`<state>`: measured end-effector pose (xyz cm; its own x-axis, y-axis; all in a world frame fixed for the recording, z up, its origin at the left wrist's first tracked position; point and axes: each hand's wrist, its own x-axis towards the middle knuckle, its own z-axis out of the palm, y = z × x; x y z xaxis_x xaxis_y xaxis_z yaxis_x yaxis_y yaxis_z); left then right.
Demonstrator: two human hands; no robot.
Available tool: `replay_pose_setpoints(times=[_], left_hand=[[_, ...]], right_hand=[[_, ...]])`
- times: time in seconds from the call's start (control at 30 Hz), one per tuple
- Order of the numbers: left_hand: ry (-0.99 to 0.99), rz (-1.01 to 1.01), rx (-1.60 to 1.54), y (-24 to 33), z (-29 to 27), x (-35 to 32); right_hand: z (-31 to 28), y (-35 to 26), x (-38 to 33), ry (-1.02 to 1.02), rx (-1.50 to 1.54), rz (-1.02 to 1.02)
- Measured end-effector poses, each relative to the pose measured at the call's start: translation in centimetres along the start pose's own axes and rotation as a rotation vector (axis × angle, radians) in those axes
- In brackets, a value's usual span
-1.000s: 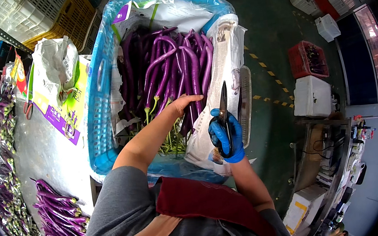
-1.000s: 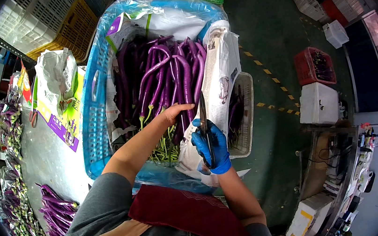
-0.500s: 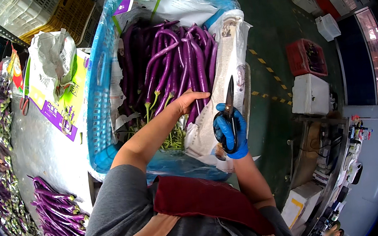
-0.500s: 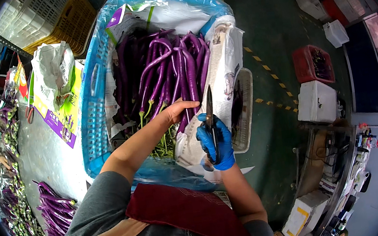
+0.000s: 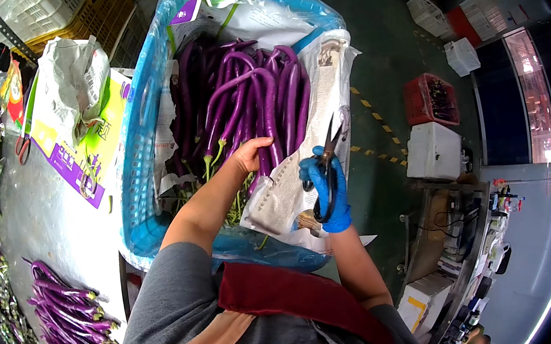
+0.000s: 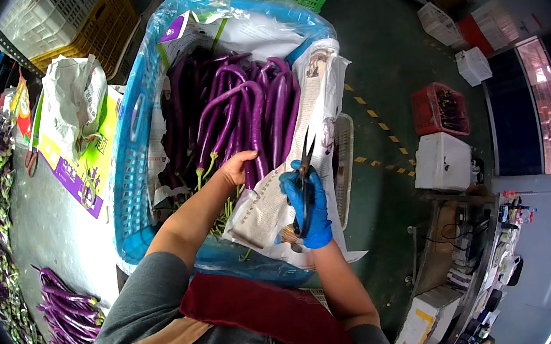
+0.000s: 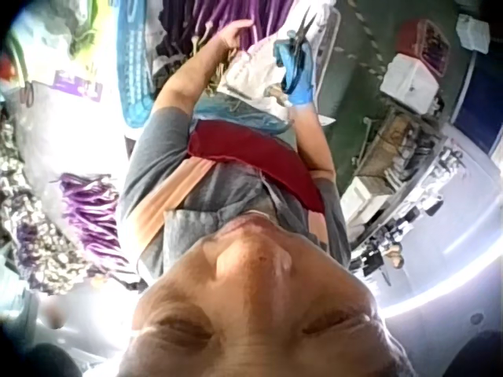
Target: The person trims the stems of purple eggplants using shears and places them into a blue plastic crate.
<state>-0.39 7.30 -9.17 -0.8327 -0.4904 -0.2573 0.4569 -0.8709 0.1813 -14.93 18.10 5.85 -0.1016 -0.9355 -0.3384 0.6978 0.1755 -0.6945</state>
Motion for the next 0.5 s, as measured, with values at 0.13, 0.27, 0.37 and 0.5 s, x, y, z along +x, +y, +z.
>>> replay_pose_setpoints(times=[0.13,0.27,0.37,0.5], left_hand=[[0.003,-0.013,-0.017,-0.4,-1.2,-0.2],[0.001,-0.023,-0.028,-0.1,-1.3,-0.6],[0.02,-0.081,-0.003,0.6,-0.1,-1.3],[0.103,-0.047,0.161,3.5,5.1,-4.4]], right_hand=[[-1.6,1.9,1.6,0.156,0.07,0.021],[0.2,1.3,2.5,0.169,-0.571,-0.087],[1.1,1.7,4.6,0.201,-0.61,-0.073],[1.1,1.9,4.5,0.087,-0.686,-0.213]])
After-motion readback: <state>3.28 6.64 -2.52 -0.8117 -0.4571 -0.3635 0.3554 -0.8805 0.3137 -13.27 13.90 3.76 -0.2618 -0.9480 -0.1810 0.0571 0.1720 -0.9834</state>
